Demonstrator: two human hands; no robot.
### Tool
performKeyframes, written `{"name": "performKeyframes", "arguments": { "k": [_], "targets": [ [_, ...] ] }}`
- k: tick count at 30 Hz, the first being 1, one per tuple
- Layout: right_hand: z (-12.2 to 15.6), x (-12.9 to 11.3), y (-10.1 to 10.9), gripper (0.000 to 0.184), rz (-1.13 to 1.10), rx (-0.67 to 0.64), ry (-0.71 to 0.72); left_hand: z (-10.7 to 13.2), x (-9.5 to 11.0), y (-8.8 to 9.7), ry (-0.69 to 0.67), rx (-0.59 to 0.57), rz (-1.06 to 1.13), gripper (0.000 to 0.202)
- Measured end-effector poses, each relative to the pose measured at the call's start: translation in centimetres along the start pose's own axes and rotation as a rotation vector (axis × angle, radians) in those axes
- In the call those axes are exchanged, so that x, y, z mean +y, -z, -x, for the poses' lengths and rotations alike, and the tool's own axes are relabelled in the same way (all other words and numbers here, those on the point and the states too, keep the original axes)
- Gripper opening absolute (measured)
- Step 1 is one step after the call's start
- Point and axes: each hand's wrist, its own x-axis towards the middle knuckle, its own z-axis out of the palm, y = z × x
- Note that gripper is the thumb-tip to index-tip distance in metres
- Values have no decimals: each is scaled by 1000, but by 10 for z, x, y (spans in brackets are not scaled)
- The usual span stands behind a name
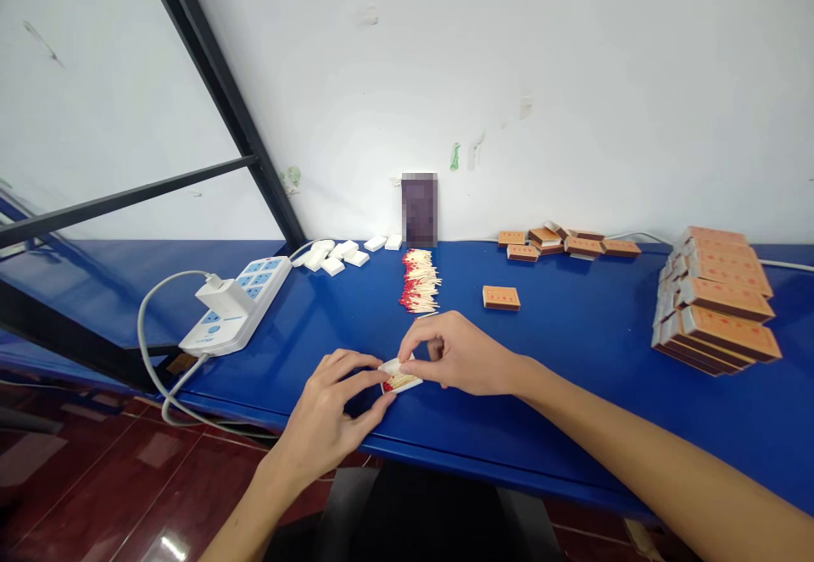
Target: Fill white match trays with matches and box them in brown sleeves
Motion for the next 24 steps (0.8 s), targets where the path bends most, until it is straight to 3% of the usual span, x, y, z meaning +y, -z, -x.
{"name": "performKeyframes", "arguments": {
  "k": [8,15,19,24],
  "targets": [
    [-2,3,2,21,295,75,145,2,0,2,44,-31,35,28],
    [0,11,-1,24,282,255,193,4,0,1,17,-31,36,37],
    [-4,20,1,24,458,340,275,3,0,3,8,-69,16,35],
    [-8,27,12,22,585,443,149,3,1,4,0,-60,44,34]
  ]
}}
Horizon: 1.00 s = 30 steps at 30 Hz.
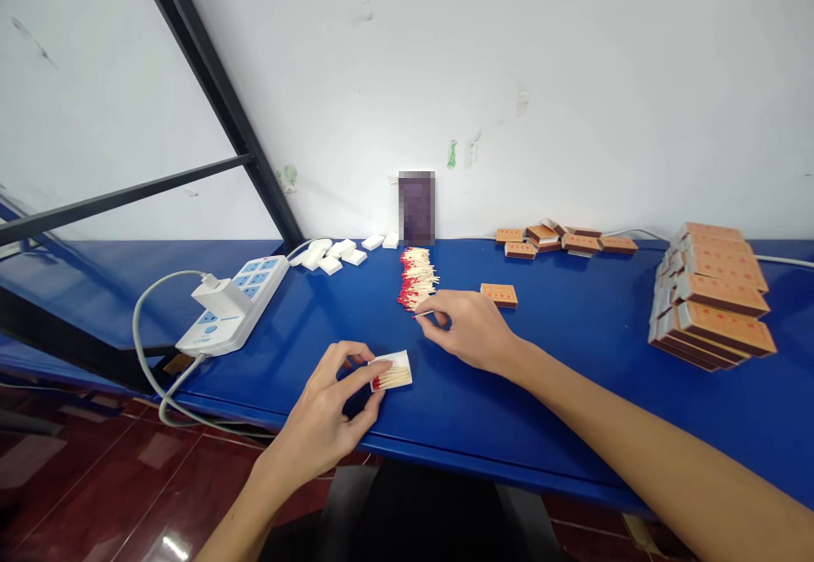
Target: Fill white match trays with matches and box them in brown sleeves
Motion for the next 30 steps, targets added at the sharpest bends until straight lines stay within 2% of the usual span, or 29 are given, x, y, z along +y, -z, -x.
{"name": "performKeyframes", "arguments": {
  "k": [3,5,10,14,20,30],
  "targets": [
    [-1,4,3,25,39,4,-129,-1,2,2,-3,-33,15,32],
    [-2,5,4,27,69,-25,-156,-2,3,3,4,-63,10,31],
    [-4,11,2,26,249,-182,-21,-3,5,3,13,-80,-4,32],
    [-5,13,-1,27,316,-251,-9,-3,5,2,6,-80,-29,28],
    [-10,15,-5,25,280,-241,-46,-3,5,2,-17,-75,-44,26],
    [-14,16,-9,24,281,-232,-66,-3,7,5,18,-102,11,27]
  ]
}}
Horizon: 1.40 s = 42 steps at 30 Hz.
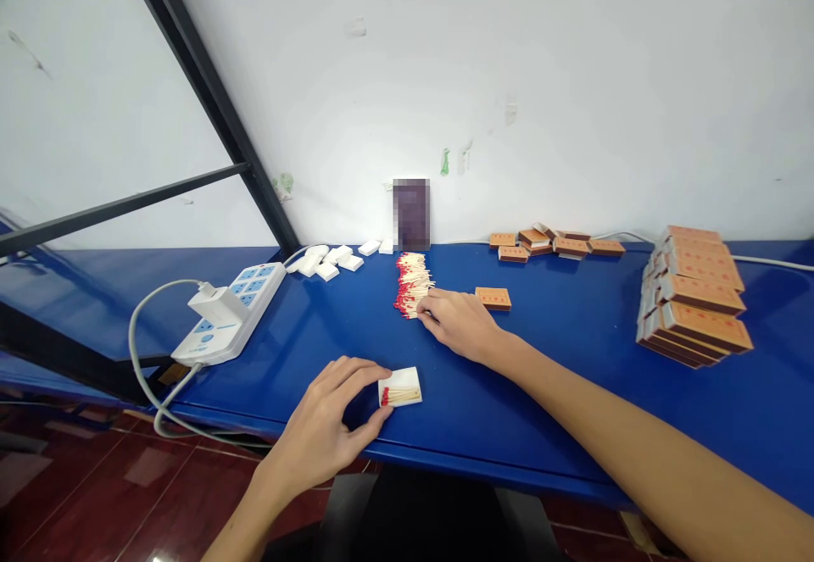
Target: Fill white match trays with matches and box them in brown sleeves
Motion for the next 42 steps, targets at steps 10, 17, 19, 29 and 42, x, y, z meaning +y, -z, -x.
{"name": "performKeyframes", "arguments": {
  "k": [10,17,19,29,42],
  "targets": [
    [-1,0,3,25,-64,-23,-12,1,0,0,-3,-3,12,25],
    [3,1,4,21,-160,-47,-14,1,-1,-1,-6,-2,15,25],
    [7,-2,6,20,-175,-61,-14,1,-1,-1,-5,-4,17,25],
    [15,-10,13,16,-178,-47,39,0,-2,-2,-15,16,11,25],
    [16,-6,6,15,-171,6,110,2,-3,-3,-10,-5,-5,23]
  ]
}}
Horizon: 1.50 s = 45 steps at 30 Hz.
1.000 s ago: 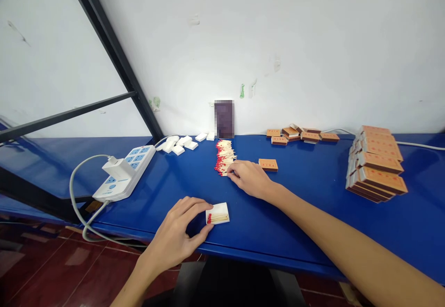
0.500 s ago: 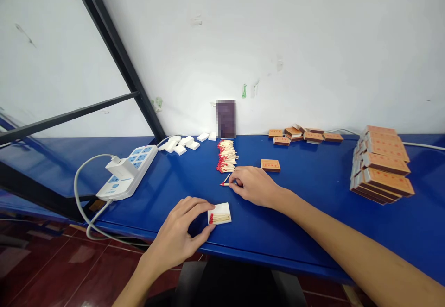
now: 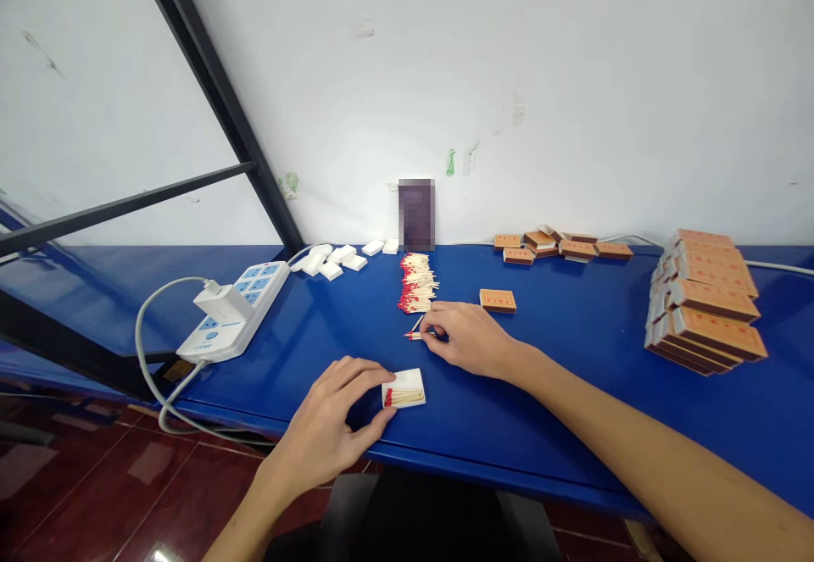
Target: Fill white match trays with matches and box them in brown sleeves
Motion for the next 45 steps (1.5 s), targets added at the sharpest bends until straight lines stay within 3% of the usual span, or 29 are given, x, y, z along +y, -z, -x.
{"name": "performKeyframes", "arguments": {
  "k": [13,27,38,45],
  "targets": [
    [0,-6,3,12,2,-37,-4,-2,1,2,-2,-1,-6,28],
    [-1,-6,-3,15,-19,25,2,-2,0,1,-4,4,-4,25],
    [-7,2,-5,20,-72,-32,-95,-2,2,2,3,4,-13,26],
    [-8,0,-2,21,-93,-62,-47,0,0,2,-7,9,-15,25]
  ]
}}
